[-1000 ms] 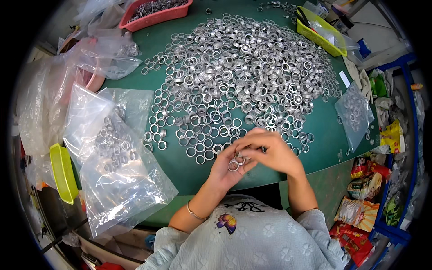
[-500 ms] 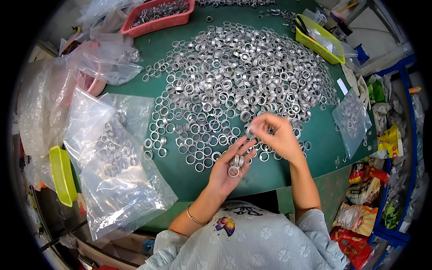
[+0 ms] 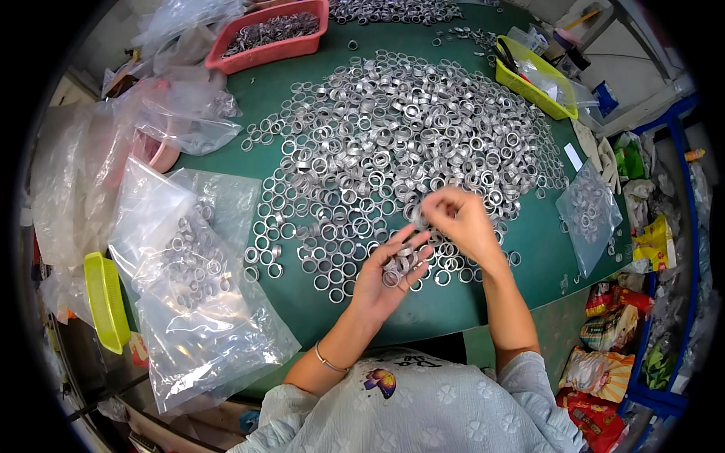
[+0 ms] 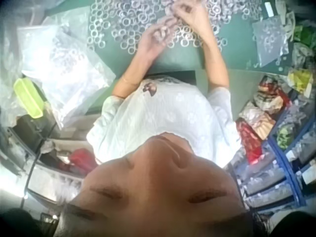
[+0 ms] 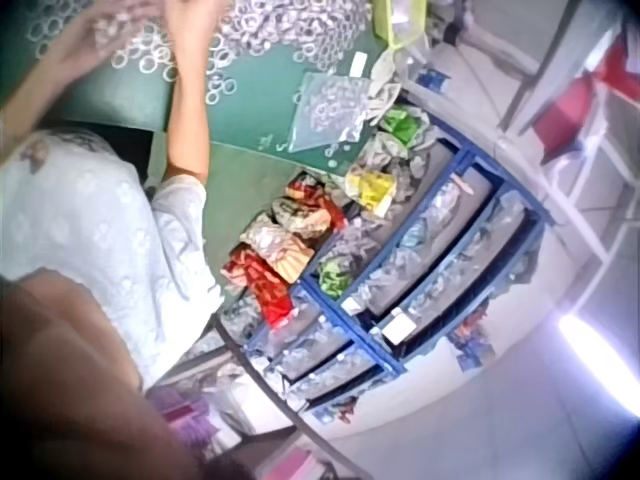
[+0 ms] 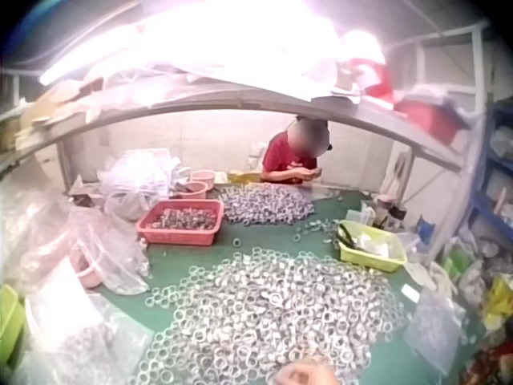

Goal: The person sorts through a pile of silver-colored metal rings on a green table by hand, picking up small groups of them, inspecting them, and placing some into a clear plastic bag.

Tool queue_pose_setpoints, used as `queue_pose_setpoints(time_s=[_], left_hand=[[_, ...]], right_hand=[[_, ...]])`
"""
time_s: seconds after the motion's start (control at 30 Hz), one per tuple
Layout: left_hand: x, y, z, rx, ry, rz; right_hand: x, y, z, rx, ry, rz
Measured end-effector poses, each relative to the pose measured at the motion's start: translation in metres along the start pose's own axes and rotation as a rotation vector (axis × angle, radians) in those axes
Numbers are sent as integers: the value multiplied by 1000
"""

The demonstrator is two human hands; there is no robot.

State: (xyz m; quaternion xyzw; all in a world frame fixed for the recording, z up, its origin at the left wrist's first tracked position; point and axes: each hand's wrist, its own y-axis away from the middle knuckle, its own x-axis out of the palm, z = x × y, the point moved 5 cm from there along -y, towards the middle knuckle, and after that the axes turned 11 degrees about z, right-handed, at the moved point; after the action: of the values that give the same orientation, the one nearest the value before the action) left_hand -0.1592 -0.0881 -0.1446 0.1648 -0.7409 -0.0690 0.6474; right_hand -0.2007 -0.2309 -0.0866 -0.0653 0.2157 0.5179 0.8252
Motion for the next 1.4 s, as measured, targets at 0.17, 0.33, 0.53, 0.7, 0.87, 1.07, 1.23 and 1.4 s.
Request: queue_pose_setpoints(time_s=[0.17, 0.33, 0.53, 0.7, 0.87, 1.07, 1.23, 1.4], left_hand=[[-13, -10, 0, -18, 35, 56], [-3, -15, 0, -44, 119, 46], [-5, -14, -9, 45, 107, 52], [-4, -13, -4, 32, 107, 61], [-10, -14, -1, -8, 79, 218], [-2, -5, -5, 8, 30, -16], [-15, -9, 0, -1, 98, 183], [-9, -9, 0, 28, 36, 141]], right_hand=[[-2, -21, 10, -218, 408, -164], [1, -44, -5, -150, 903, -309], [-11, -12, 6, -77, 282, -305], [1, 4, 15, -221, 56, 40], [-27, -33, -12, -104, 732, -393], [-28, -22, -17, -250, 70, -320], [-38, -34, -44, -57, -437, -313], [-30, -61, -17, 28, 897, -469]])
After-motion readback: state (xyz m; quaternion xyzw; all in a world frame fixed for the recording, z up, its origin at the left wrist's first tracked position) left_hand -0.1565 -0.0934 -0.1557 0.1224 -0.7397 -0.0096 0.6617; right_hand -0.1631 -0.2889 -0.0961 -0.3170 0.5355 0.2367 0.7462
